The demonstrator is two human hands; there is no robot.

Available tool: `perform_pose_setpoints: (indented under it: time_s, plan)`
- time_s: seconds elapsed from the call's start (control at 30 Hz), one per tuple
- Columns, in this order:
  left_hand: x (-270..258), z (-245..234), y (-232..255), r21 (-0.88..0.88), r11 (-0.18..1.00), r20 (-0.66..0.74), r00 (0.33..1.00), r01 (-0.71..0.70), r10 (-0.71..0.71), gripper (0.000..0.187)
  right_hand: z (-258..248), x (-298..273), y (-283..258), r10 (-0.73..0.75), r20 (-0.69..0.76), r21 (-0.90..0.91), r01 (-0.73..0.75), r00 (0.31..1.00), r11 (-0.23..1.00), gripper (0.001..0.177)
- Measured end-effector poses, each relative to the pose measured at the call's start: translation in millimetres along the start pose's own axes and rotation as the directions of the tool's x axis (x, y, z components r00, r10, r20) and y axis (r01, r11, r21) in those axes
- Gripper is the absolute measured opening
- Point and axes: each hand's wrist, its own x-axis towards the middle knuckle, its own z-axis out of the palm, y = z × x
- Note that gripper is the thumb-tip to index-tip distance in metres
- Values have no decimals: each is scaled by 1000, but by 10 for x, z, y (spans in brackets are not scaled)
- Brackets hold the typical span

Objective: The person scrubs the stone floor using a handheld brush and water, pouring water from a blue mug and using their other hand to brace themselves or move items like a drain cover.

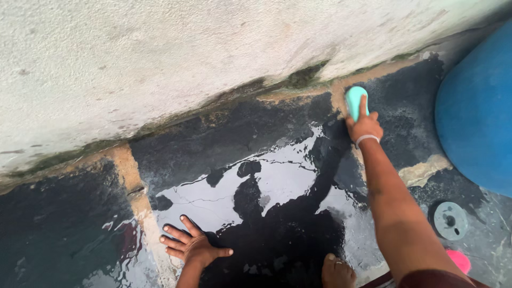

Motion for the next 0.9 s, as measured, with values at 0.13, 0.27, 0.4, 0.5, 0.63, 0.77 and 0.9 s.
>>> perform_pose_setpoints:
  time_s: [0.13, 0.27, 0.4, 0.5, 0.63, 0.77, 0.9]
  plan:
    - [-13, 8, -40, -23, 1000, 8, 1000, 12, -11, 186, 126, -10, -432, 60, -2, -9, -60, 998, 998, 95]
    - [-10, -11, -9, -17, 1000, 12, 1000, 20, -20, 186, 292, -513, -1096, -162, -93, -270, 132, 982, 954, 82]
    - [-42, 5, -28, -25, 1000, -24, 1000, 12, -13, 186, 471, -1444, -2209, -236, -192, 168, 269, 953, 948, 62]
    - [-85, -20, -40, -23, 1000, -22, 1000, 0, -1, 185, 462, -2216, -2962, -397, 233, 514, 234, 888, 825, 93]
    - [-125, -58, -48, -9, 1000, -14, 1000, -22, 22, 184, 412, -2764, -3294, -809, 54, 336, 752, 585, 567, 87]
    - [-131, -43, -58, -23, 999, -31, 999, -29, 28, 184, 372, -2240, -2878, -399, 91, 512, 301, 912, 804, 77]
    - [-97, -27, -69, -40, 998, -28, 999, -40, 39, 185, 247, -1172, -1504, -169, 25, 259, 156, 985, 953, 72]
